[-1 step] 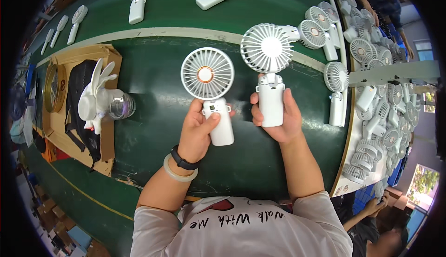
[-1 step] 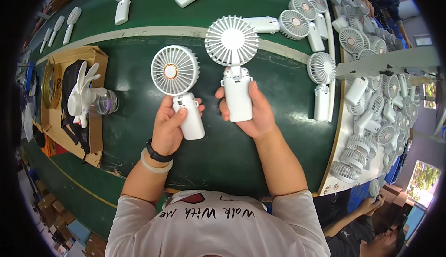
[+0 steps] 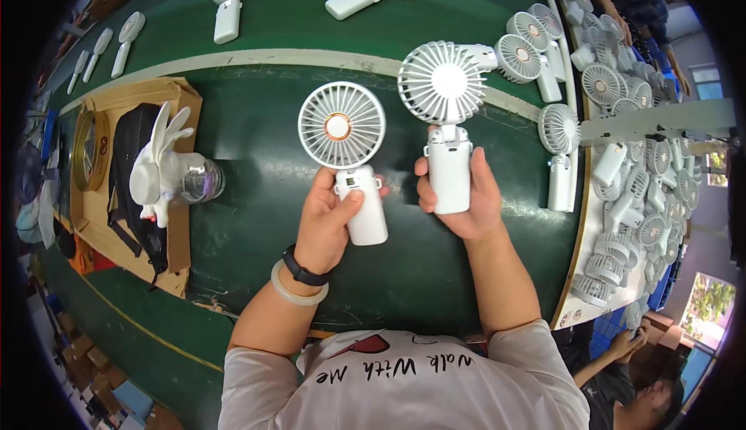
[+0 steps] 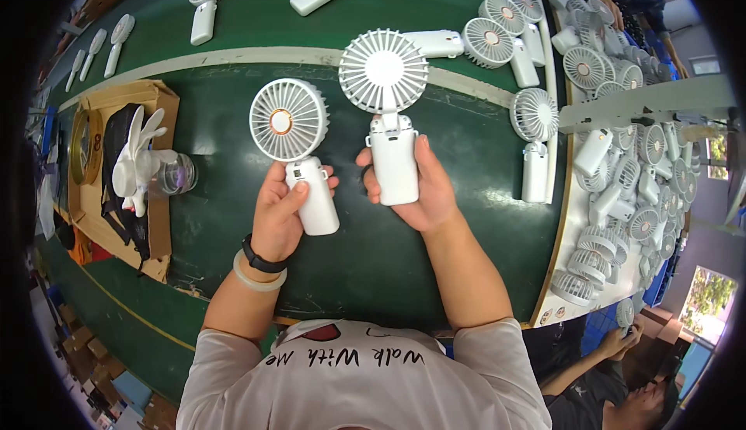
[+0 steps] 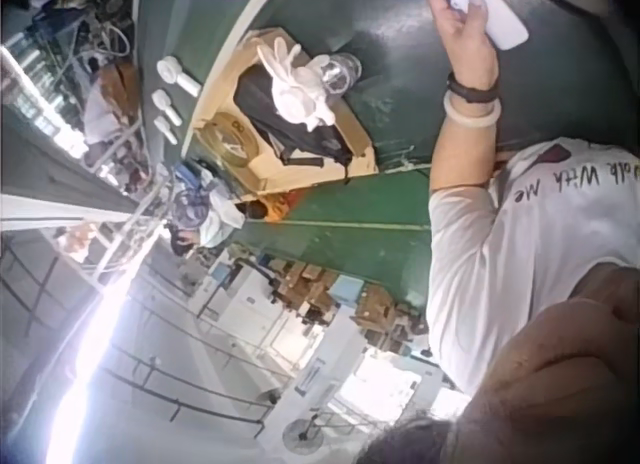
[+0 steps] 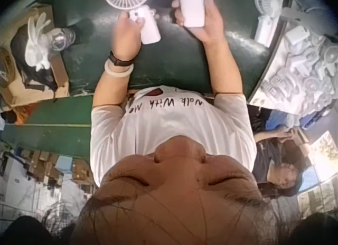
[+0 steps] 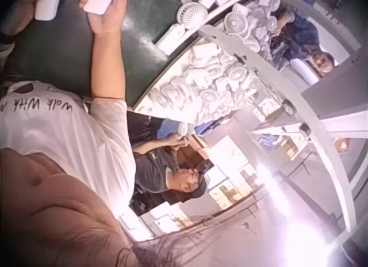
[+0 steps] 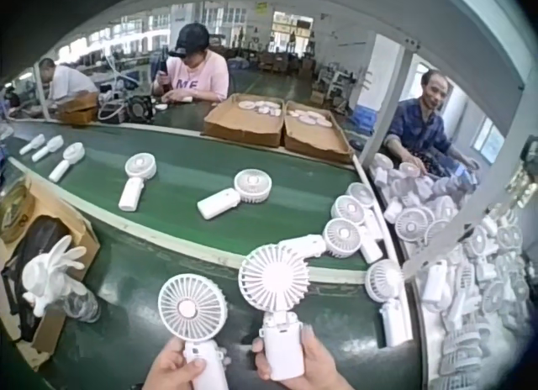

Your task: The person assembles white portable fans on a green workbench. They pick up fan heads and bases, connect them, and test the units by pressing buttons to activate the blades. The person handles the fans one at a time, occasionally wiping them with a cloth, and places the finished units on the table.

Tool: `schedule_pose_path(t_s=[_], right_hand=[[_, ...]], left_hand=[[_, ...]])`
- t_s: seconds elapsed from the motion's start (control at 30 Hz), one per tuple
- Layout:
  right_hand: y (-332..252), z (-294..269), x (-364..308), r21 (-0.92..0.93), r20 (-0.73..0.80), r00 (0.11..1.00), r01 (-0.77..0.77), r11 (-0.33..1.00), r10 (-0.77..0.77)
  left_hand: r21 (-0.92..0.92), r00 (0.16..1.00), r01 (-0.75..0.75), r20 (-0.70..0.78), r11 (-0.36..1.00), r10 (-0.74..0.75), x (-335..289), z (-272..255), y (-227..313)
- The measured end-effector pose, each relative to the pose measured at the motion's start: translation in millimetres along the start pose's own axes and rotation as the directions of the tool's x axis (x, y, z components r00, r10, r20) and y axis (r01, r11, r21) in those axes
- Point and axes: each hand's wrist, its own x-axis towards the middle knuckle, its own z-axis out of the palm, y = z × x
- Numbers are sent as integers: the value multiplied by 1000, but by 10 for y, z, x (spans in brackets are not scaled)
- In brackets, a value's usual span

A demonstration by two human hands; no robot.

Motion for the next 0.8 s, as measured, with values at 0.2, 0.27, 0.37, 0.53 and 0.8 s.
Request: schedule_pose_path(t_s=[0.2,0.27,0.37,0.53,0.8], right_hand=[[-27,-47,2,-21,-98,995,35,999,-37],[6,20,-7,54,-133,989,80,995,-72],[-13,74,-44,-170,-189,980,35,985,-67],[-19,45,-18,-553,-243,948,38,833,-205],[-4,75,-5,-514,-297,926,50,856,-233]], left_hand=[[-143,997,69,37,987,-64,-21,71,16],[-193,983,137,150,972,-109,-69,42,36],[-159,981,138,155,978,-113,-80,12,-14],[16,961,250,122,968,-250,-77,8,0],[-89,966,234,132,968,-222,-105,11,-55]])
